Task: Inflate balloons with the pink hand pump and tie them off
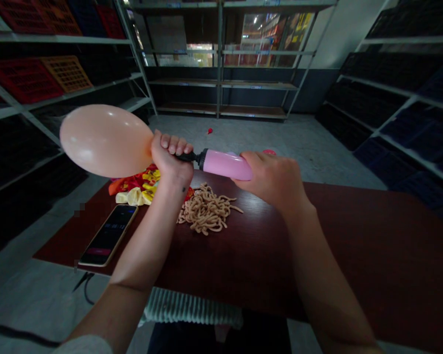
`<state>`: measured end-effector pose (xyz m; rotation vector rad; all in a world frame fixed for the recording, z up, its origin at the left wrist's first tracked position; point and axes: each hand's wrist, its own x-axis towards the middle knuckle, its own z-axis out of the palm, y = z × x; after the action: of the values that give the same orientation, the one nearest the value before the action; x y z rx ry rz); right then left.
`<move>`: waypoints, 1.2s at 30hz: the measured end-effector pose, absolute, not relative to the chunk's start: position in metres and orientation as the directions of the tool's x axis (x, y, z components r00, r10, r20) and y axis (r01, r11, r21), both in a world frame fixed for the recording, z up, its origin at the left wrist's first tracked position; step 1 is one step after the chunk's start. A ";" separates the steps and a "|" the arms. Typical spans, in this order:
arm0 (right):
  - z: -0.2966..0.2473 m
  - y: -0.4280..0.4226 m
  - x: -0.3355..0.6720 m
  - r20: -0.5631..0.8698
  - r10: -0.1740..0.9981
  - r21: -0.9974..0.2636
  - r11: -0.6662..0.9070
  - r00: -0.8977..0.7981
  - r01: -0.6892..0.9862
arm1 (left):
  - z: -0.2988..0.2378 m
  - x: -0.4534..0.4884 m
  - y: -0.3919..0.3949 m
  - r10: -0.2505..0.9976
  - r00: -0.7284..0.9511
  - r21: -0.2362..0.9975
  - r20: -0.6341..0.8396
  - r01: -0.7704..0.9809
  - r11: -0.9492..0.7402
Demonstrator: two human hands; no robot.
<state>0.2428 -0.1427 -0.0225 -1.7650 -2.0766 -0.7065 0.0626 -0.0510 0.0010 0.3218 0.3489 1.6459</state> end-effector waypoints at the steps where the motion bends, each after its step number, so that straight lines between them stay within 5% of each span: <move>1: -0.023 -0.142 0.244 0.541 0.821 0.155 0.116 -0.183 0.981 | 0.000 0.060 -0.047 0.995 -0.103 0.411 0.005 -0.907 -0.095; 17: -0.013 -0.145 0.275 0.599 0.782 0.155 0.102 -0.176 0.983 | 0.008 -0.003 -0.012 0.958 -0.287 0.289 -0.009 -0.918 -0.272; 25: -0.007 -0.151 0.271 0.550 0.809 0.302 0.038 -0.207 0.952 | 0.004 0.013 -0.015 0.939 -0.341 0.239 0.054 -0.908 -0.344; 32: -0.006 -0.153 0.260 0.511 0.833 0.343 0.030 -0.213 0.939 | -0.006 0.046 -0.029 0.973 -0.222 0.478 0.066 -0.849 -0.226; 36: -0.011 -0.152 0.235 0.417 0.892 0.278 0.055 -0.172 0.959 | -0.019 0.069 -0.031 0.985 -0.171 0.491 -0.018 -0.860 -0.140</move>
<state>0.2349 -0.1524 -0.0113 -1.9295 -2.1811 -0.7568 0.0688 -0.0315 -0.0187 0.3601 0.4582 1.6950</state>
